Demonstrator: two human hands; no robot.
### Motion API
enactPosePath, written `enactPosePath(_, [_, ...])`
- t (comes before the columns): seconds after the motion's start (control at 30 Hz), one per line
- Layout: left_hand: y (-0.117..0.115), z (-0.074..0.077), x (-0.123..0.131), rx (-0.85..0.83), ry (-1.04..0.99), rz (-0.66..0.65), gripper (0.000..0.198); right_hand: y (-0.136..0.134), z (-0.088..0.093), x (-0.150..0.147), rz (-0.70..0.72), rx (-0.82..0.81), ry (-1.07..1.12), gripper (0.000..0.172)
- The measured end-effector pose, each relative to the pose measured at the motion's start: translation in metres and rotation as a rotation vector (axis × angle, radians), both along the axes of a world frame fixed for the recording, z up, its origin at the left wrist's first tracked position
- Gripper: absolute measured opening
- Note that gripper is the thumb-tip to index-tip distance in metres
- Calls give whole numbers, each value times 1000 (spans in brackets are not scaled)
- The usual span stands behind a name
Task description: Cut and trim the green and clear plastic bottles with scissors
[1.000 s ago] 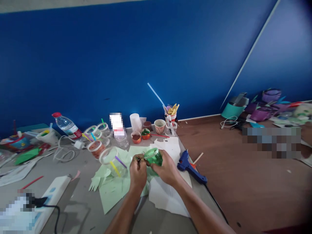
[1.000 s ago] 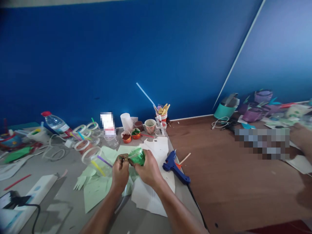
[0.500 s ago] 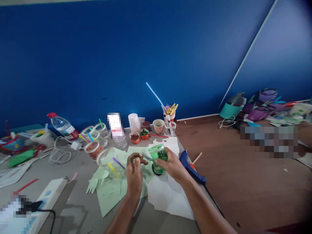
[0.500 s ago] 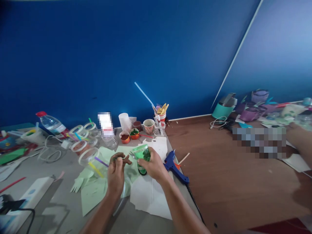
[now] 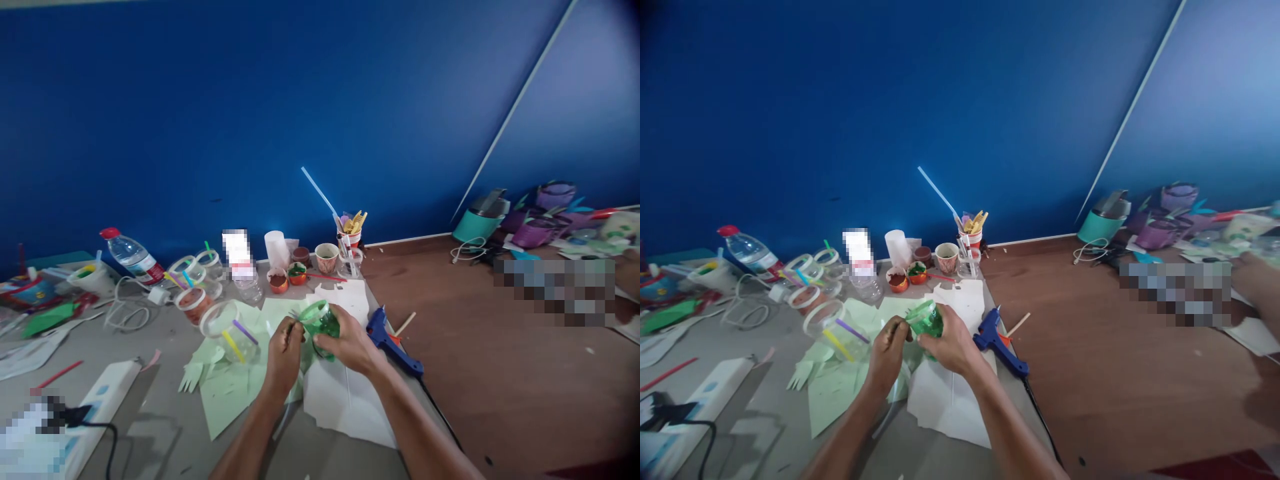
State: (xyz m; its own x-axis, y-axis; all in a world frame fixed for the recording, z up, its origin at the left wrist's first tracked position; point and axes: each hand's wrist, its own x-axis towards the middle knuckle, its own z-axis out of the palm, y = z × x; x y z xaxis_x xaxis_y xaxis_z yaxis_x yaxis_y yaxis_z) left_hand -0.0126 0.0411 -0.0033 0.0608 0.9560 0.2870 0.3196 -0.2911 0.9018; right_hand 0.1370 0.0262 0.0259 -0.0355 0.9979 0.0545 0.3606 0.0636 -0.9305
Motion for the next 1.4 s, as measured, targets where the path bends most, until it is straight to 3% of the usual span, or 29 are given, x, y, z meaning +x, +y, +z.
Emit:
enactPosePath(0.13, [-1, 1, 0, -4, -32, 14, 27, 0, -1, 0, -23, 40, -18, 32])
enactPosePath(0.33, [0, 0, -4, 29, -197, -8, 34, 5, -3, 10, -50, -9, 268, 36])
enactPosePath(0.6, [-2, -2, -1, 58, -124, 145, 24, 3, -7, 5, -63, 63, 58, 65])
enactPosePath(0.8, [3, -6, -2, -40, -181, 199, 20, 5, -17, -5, -81, 166, -112, 67])
enactPosePath(1.03, [8, -6, -5, -159, -288, 284, 21, 2, -38, -24, -161, 420, -253, 69])
enactPosePath(1.4, [8, -4, -5, -25, -26, 291, 9, 0, -37, -23, -141, 450, -332, 67])
